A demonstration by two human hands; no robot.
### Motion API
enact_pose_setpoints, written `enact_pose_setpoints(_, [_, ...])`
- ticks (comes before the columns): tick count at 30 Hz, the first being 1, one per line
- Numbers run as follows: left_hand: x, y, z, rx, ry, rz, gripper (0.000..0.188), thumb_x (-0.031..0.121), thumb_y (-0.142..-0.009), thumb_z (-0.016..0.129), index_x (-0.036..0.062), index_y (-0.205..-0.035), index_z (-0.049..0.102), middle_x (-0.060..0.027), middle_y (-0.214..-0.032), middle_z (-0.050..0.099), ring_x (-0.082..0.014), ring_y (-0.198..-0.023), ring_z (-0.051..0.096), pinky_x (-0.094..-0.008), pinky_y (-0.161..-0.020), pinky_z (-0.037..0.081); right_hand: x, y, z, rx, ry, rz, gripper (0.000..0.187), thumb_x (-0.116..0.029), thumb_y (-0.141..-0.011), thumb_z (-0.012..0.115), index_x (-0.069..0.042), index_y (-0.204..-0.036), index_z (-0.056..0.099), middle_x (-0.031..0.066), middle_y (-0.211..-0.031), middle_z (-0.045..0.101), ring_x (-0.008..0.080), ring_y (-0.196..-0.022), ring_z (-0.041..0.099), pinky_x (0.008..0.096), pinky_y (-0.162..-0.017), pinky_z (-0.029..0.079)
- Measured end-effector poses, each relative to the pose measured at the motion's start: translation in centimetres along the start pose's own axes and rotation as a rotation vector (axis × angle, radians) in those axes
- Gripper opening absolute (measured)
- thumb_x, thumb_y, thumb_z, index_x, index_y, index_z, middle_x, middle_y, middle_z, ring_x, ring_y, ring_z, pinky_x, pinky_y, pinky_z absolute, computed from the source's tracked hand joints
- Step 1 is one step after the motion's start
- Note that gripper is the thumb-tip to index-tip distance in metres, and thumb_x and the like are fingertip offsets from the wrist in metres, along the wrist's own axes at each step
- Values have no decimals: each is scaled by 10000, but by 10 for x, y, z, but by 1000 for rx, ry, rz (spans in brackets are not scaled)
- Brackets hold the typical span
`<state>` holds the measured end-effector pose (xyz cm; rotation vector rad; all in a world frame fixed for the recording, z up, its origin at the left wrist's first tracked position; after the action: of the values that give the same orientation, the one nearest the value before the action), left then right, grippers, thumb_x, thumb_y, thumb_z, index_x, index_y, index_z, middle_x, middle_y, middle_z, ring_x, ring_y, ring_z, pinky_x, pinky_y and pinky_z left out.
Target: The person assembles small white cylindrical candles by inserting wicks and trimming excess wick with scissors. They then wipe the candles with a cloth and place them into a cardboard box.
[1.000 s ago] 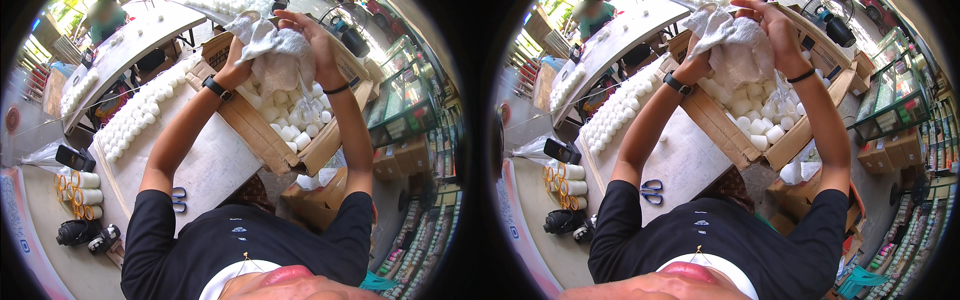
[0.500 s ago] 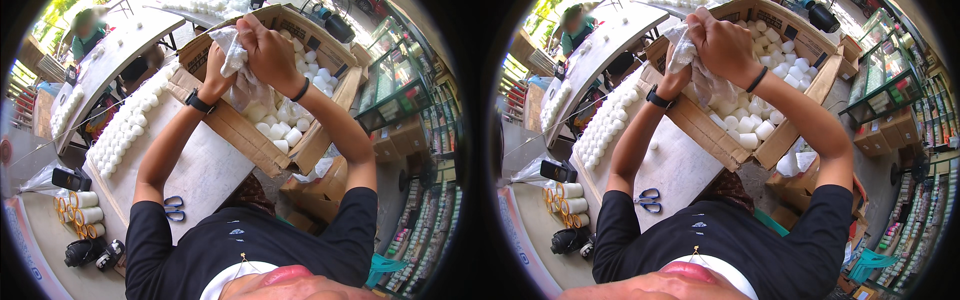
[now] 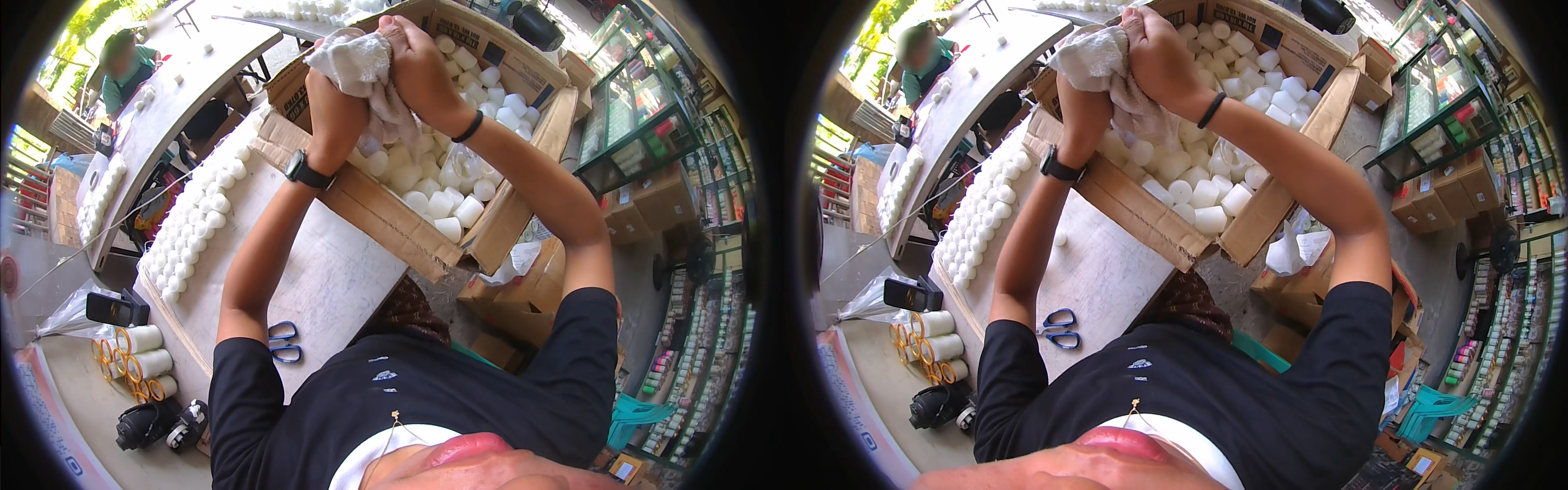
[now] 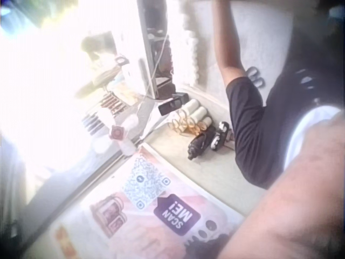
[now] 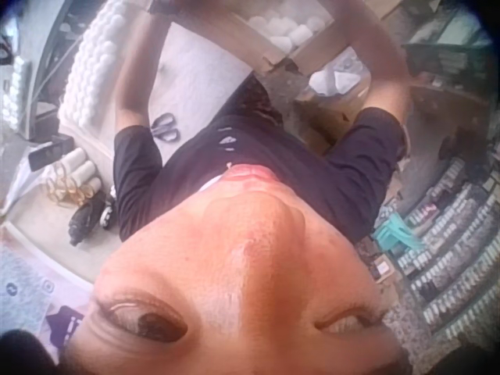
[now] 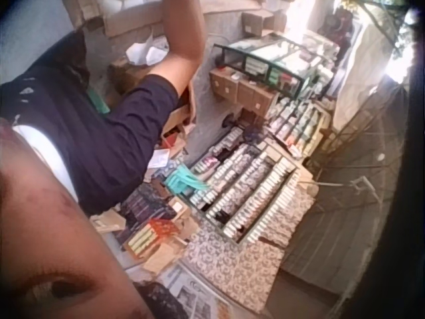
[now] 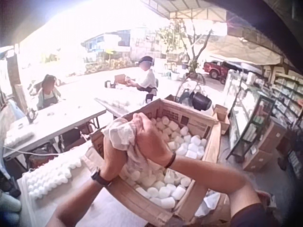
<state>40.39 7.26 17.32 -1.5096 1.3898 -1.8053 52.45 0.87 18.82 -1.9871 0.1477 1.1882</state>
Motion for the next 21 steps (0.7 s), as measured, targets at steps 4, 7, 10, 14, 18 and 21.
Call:
enact_pose_setpoints(4, [-48, 12, 11, -121, 507, -451, 260, 122, -996, 498, 4, -1194, 617, -34, -993, 663, -100, -861, 634, -257, -715, 508, -10, 5, 7, 10, 178, -258, 440, -411, -1054, 451, 22, -1083, 523, 203, -840, 652, 378, -801, 661, 428, -684, 494])
enact_pose_setpoints(7, [-55, 21, 5, -248, 487, -607, 254, 139, -1002, 488, 17, -1182, 619, -28, -988, 664, -108, -829, 641, -254, -691, 516, -17, 8, 9, 16, 506, -441, 338, -369, -1043, 496, -47, -1012, 594, 123, -834, 698, 314, -710, 696, 391, -651, 543])
enact_pose_setpoints(10, [-61, 25, -2, -139, 562, -677, 215, 177, -1011, 512, 19, -1091, 634, -15, -944, 655, -96, -789, 634, -257, -652, 523, -28, 23, 20, 23, 649, -534, 396, -455, -997, 545, -65, -1045, 589, 132, -807, 704, 346, -666, 696, 448, -581, 537])
enact_pose_setpoints(14, [-63, 27, -14, -93, 525, -635, 152, 145, -978, 566, 22, -964, 653, -9, -868, 651, -87, -738, 612, -252, -617, 503, -38, 29, 22, -62, 571, -347, 430, -430, -997, 553, -14, -1105, 535, 232, -837, 652, 412, -772, 658, 442, -654, 513])
enact_pose_setpoints(18, [-45, 19, 0, -15, 617, -654, 172, 119, -1008, 532, 4, -1013, 660, -22, -883, 671, -101, -771, 639, -240, -658, 508, 19, -1, 13, -185, 62, -175, 535, -458, -988, 579, 44, -1145, 485, 260, -872, 624, 403, -846, 645, 432, -742, 509])
enact_pose_setpoints(21, [-52, 15, 5, -188, 579, -750, 200, 117, -998, 531, -31, -1080, 639, -45, -937, 668, -132, -810, 644, -256, -725, 526, 49, -16, -3, -121, 186, -235, 507, -448, -998, 581, 38, -1120, 504, 158, -911, 624, 208, -871, 622, 377, -747, 510])
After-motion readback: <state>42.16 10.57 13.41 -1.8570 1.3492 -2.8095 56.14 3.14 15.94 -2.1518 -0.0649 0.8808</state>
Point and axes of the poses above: each hand's wrist, its own y-axis away from the middle knuckle, its own z-axis out of the palm, x = y × z, the point moved 4 cm from there along -y, towards the middle knuckle
